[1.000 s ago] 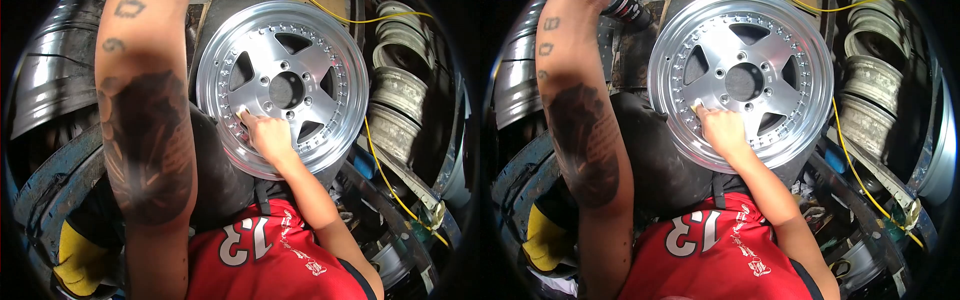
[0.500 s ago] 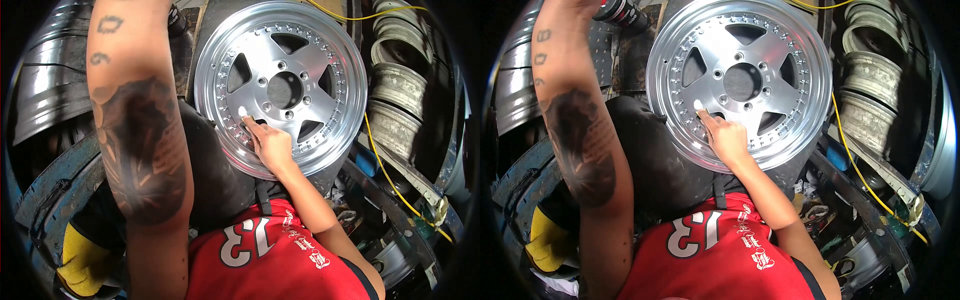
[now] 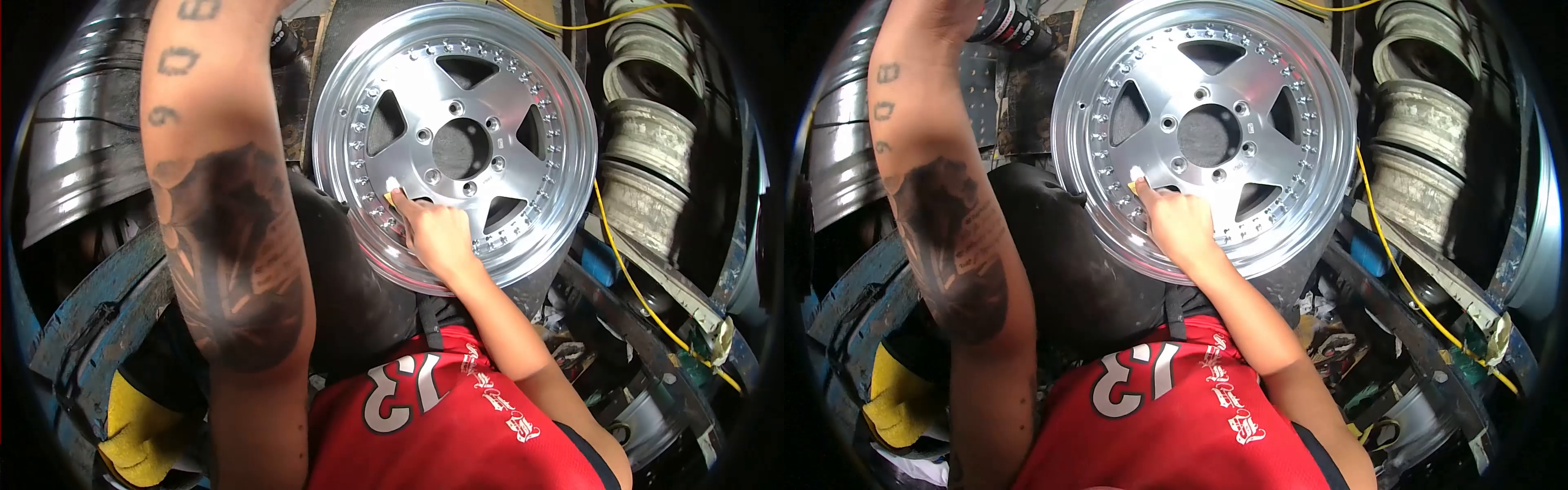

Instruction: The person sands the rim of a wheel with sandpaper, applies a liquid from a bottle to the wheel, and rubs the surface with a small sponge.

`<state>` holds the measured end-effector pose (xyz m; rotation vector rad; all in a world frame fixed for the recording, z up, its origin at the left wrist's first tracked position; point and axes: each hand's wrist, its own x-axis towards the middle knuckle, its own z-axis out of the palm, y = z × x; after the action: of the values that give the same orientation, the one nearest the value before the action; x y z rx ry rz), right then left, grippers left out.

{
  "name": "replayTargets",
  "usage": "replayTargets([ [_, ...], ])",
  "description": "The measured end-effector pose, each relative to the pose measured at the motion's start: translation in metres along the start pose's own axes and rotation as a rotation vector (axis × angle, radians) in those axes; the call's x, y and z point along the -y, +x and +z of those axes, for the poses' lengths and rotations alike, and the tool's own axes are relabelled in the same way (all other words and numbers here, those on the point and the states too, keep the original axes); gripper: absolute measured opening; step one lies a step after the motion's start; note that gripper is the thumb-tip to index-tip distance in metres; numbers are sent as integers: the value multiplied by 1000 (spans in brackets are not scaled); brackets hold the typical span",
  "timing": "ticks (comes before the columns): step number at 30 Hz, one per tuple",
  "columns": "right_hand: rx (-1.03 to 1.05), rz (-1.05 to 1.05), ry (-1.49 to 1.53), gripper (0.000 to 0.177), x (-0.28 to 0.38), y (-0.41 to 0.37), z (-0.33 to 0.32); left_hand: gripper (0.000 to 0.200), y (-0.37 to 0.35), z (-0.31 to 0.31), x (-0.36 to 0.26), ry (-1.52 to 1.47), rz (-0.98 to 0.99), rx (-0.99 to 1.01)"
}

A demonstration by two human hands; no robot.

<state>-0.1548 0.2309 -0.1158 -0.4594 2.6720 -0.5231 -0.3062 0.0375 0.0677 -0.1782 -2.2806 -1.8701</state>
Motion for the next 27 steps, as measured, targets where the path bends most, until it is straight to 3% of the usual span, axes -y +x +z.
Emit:
replayTargets([
  [3, -113, -23, 17, 41, -3, 12, -5, 30, 21, 1, -2, 17, 11, -8],
  [6, -354, -50, 181, 42, -9, 10, -4, 30, 41, 0, -4, 72, -1, -55],
  [10, -233, -1, 39, 47, -8, 5, -6, 30, 59, 5, 2, 138, -51, -94],
  [11, -89, -32, -59, 52, -7, 4, -8, 29, 60, 5, 3, 133, -55, -85],
  [15, 131, -30, -244, 54, 5, 5, -8, 28, 48, 6, -15, 195, -150, -34],
  [19, -6, -10, -157, 56, 1, -8, 11, 24, 41, 1, -10, 291, -165, -159],
  [21, 10, 6, -123, 58, 0, -9, 12, 25, 30, -26, 5, 365, -162, -138],
  [24, -179, -89, -89, 59, -4, 0, 24, 37, 24, -62, 27, 499, -201, -5],
  [27, -122, -47, -97, 58, 1, -7, 17, 37, 16, -76, 33, 499, -349, 90],
])
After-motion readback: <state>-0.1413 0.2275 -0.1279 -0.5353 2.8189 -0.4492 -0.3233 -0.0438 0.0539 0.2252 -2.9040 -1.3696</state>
